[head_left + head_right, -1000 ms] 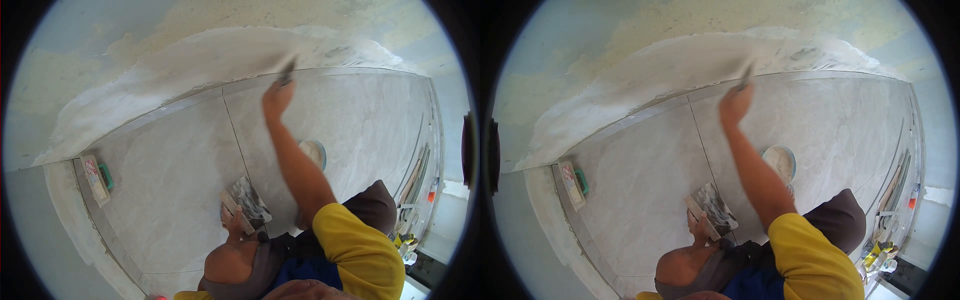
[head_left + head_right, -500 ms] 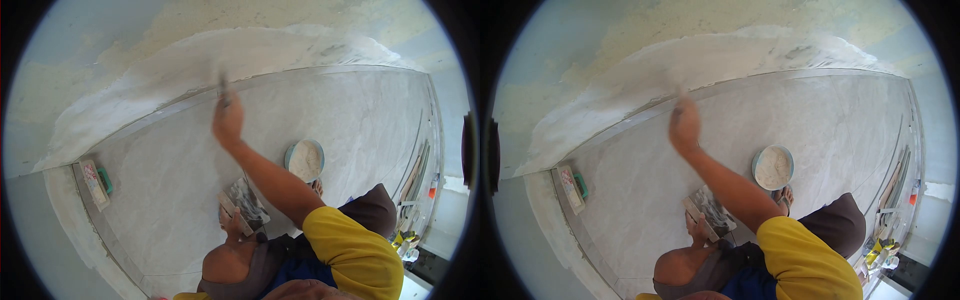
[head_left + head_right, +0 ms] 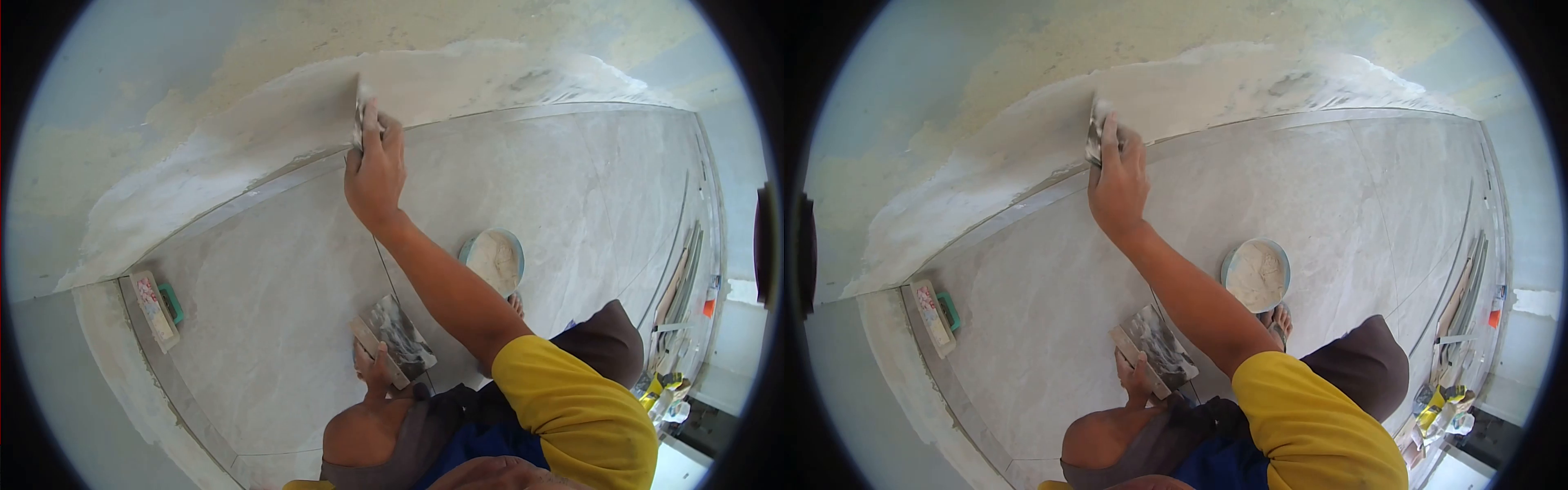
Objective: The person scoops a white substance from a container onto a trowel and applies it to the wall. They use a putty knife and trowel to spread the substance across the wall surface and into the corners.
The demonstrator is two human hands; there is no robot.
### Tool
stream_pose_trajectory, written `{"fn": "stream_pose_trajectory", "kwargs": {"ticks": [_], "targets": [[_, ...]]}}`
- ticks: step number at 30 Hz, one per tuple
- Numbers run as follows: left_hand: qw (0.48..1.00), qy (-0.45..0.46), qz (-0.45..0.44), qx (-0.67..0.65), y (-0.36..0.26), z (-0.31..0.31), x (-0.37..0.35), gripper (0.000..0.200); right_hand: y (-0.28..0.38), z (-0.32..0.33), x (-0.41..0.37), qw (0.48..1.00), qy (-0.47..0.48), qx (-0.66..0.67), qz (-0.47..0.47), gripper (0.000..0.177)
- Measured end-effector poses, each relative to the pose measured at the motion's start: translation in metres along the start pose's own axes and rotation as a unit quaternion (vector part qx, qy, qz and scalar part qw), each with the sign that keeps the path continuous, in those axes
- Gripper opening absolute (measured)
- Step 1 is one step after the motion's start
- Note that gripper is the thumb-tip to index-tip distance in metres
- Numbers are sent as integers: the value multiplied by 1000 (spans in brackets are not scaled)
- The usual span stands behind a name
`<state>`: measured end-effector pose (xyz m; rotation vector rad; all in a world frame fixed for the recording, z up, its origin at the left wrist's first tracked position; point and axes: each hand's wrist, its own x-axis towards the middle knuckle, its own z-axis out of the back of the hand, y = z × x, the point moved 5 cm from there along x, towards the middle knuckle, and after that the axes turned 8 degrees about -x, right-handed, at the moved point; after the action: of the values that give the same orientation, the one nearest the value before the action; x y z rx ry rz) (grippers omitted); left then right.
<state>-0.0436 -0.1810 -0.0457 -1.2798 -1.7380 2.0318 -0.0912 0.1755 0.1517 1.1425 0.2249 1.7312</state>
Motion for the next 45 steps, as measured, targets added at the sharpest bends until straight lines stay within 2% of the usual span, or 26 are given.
{"fn": "stream_pose_trajectory", "kwargs": {"ticks": [2,3,5,6,8,11,12,13,14,15,16,18,19,21,23,26,30,33,34,36,37,39,40,42,43,45], "targets": [[1000,-5,-15,24,9,4,2,62,-13,8,-8,999,-8,-27,20,69],[1000,-6,-16,24,10,6,4,62,-29,22,6,995,-55,-58,52,61],[998,-11,6,56,14,8,2,62,-90,44,38,986,-141,-53,-68,32],[998,-9,7,56,10,6,0,62,-118,57,59,977,-181,-95,-56,26],[999,-13,3,45,-3,2,0,62,-167,73,95,971,-173,-65,-150,27],[999,-12,-25,29,-9,-3,0,62,-140,67,107,974,-159,-66,-145,25],[999,-13,-26,29,-11,-4,0,62,-107,62,99,977,-169,-61,-110,25],[999,-14,-20,32,-12,-4,-1,62,-84,44,86,971,-203,-124,-5,25],[999,-15,-13,36,-12,-5,-1,62,-49,28,70,971,-205,-119,39,30],[999,-14,-11,40,-14,-6,-2,62,-17,11,53,989,-126,-81,-2,42],[1000,-1,-22,8,-18,-8,-2,62,18,1,33,989,-114,-80,49,54],[999,16,-34,-24,-19,-11,-2,63,50,-17,5,999,-3,-13,47,56],[999,15,-26,-34,-16,-11,-2,62,50,-11,0,999,-5,-13,46,56],[999,14,-18,-46,-13,-8,-2,62,45,3,-4,994,0,6,106,57],[999,16,-11,-37,-9,-6,0,61,6,26,9,985,-65,-41,153,61],[999,14,-31,8,15,4,4,61,-53,67,68,951,-181,-120,220,65],[999,17,-26,27,-9,-1,2,62,-96,64,113,934,-170,-218,228,70],[1000,7,5,-25,-26,-11,-2,61,-138,28,72,938,-78,-230,247,66],[1000,8,6,-23,-19,-8,-2,61,-143,33,51,938,-79,-230,246,66],[1000,7,5,-23,-1,-1,3,60,-153,38,27,957,-10,-192,216,62],[1000,11,-14,-10,8,3,4,60,-149,42,30,958,-9,-190,217,62],[999,12,-31,1,19,8,5,60,-151,72,44,966,-171,-173,84,46],[1000,8,-26,3,20,11,2,60,-152,75,58,967,-167,-174,82,46],[1000,2,-19,6,21,12,-1,60,-172,83,98,975,-203,-21,-84,32],[1000,1,-18,4,20,10,1,60,-157,84,105,975,-204,-21,-80,32],[1000,-3,-16,3,18,6,2,60,-119,66,107,976,-196,-67,-62,20]]}}
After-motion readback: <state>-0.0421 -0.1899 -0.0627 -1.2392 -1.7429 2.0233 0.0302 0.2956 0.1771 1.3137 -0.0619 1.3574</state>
